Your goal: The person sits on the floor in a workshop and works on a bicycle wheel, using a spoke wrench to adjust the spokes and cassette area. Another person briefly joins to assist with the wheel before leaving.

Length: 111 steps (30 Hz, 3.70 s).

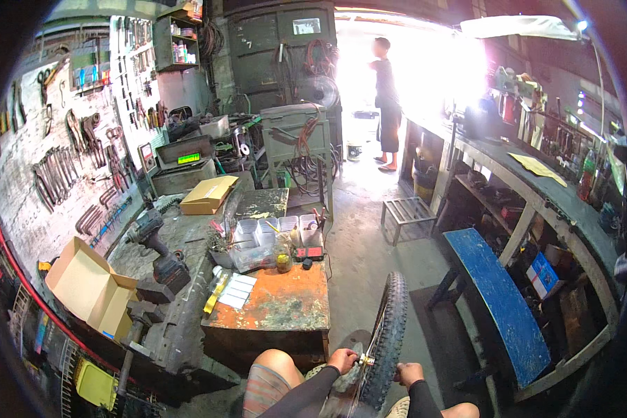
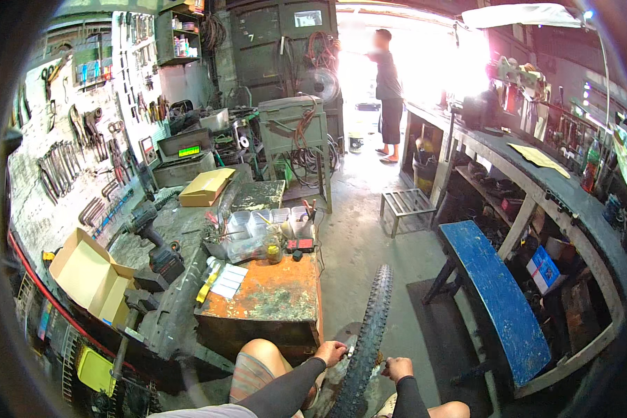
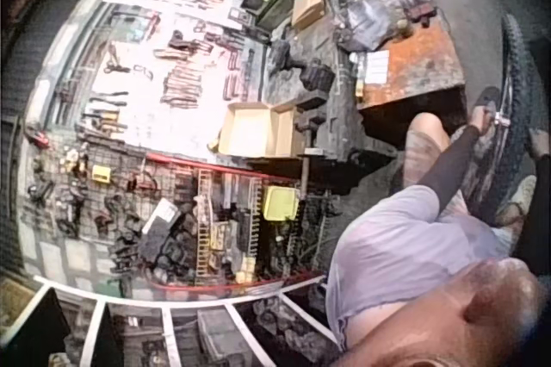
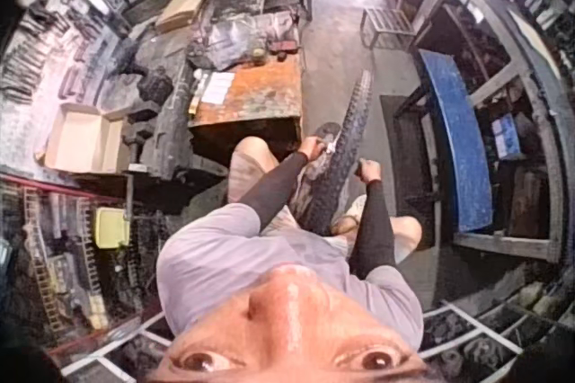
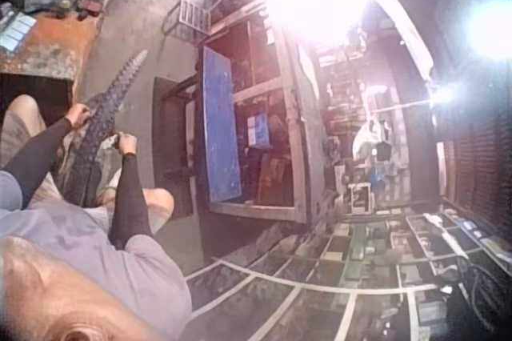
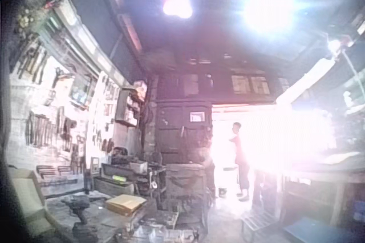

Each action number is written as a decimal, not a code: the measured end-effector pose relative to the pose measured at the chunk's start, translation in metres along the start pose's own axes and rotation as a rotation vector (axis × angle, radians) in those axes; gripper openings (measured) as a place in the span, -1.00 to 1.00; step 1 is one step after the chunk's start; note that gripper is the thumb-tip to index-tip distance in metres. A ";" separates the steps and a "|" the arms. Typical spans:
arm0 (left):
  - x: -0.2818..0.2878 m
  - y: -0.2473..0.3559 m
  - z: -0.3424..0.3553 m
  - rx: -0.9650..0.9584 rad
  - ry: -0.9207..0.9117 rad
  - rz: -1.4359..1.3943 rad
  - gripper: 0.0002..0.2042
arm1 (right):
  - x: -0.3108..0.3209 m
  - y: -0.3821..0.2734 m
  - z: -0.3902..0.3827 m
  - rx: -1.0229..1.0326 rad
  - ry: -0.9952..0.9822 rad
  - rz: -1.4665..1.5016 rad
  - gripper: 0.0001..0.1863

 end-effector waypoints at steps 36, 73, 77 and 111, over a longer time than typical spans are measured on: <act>0.001 -0.016 0.002 -0.040 0.003 0.025 -0.73 | 0.012 -0.037 -0.010 -0.281 0.024 0.813 -0.46; -0.043 -0.146 0.065 0.555 -0.209 -1.082 -0.66 | -0.009 -0.013 -0.012 -0.290 -0.183 0.300 -0.69; -0.041 -0.148 0.060 0.565 -0.219 -1.088 -0.66 | -0.010 -0.014 -0.006 0.016 -0.171 0.276 -0.67; -0.029 -0.093 0.049 0.058 0.047 -0.070 -0.71 | -0.001 0.006 -0.017 -0.318 0.633 1.013 -0.29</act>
Point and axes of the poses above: each hand's wrist, its own z-axis towards the middle knuckle, its own x-axis out of the back of the hand, y = z × x, the point moved 7 cm from there along z, towards the middle knuckle, and after that the axes turned 14 degrees about y, right-handed, at the moved point
